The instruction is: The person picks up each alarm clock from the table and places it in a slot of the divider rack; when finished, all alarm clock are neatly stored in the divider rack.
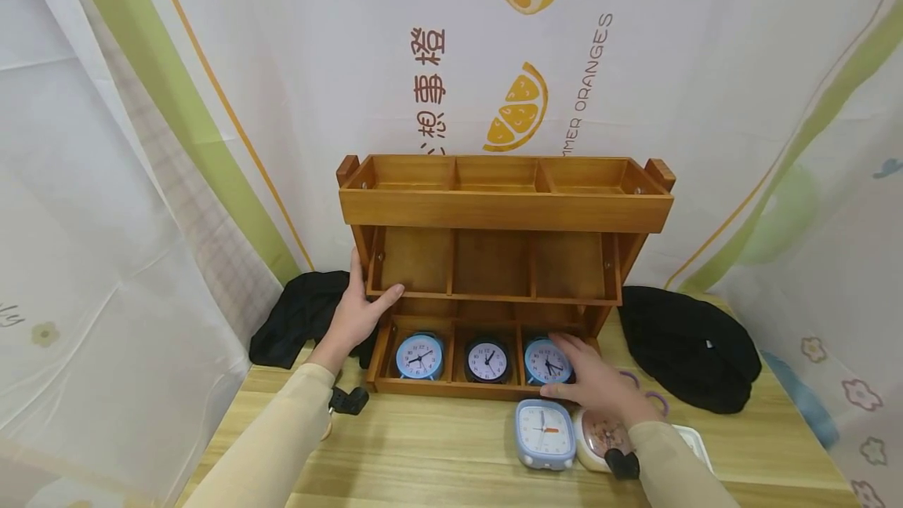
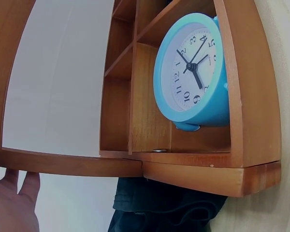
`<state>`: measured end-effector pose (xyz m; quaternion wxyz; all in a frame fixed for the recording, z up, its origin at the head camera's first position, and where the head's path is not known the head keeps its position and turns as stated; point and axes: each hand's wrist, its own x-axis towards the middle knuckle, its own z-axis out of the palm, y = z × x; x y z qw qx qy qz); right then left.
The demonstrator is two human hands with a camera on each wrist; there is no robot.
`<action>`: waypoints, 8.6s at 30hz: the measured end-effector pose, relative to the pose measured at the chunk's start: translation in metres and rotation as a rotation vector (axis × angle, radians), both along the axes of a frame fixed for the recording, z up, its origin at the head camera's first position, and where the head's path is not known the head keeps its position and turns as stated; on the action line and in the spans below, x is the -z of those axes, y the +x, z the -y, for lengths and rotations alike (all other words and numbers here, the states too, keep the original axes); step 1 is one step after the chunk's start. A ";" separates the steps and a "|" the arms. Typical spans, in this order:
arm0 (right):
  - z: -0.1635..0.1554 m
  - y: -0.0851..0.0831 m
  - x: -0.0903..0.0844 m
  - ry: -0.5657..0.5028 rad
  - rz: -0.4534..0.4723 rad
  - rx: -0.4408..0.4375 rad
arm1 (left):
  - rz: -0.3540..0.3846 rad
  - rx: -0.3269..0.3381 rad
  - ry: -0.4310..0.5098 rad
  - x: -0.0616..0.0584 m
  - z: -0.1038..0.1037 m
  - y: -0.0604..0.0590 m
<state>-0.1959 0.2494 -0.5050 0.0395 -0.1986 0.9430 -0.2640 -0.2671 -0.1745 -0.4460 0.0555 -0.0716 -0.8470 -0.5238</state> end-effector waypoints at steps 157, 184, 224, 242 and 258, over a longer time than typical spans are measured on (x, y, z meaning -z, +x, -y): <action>0.209 -0.084 -0.134 -0.159 -0.403 0.062 | -0.071 0.098 -0.008 -0.002 0.008 -0.006; 0.213 -0.086 -0.130 0.127 -0.440 0.015 | -0.038 0.086 -0.018 -0.003 0.008 -0.004; 0.112 0.024 -0.043 0.202 -0.538 0.003 | -0.044 0.076 -0.028 -0.003 0.004 -0.004; 0.022 0.070 0.010 0.160 -0.317 0.142 | -0.020 0.066 -0.053 -0.003 0.005 -0.004; -0.036 0.102 0.039 0.154 -0.284 0.231 | -0.011 0.053 -0.062 -0.006 0.005 -0.002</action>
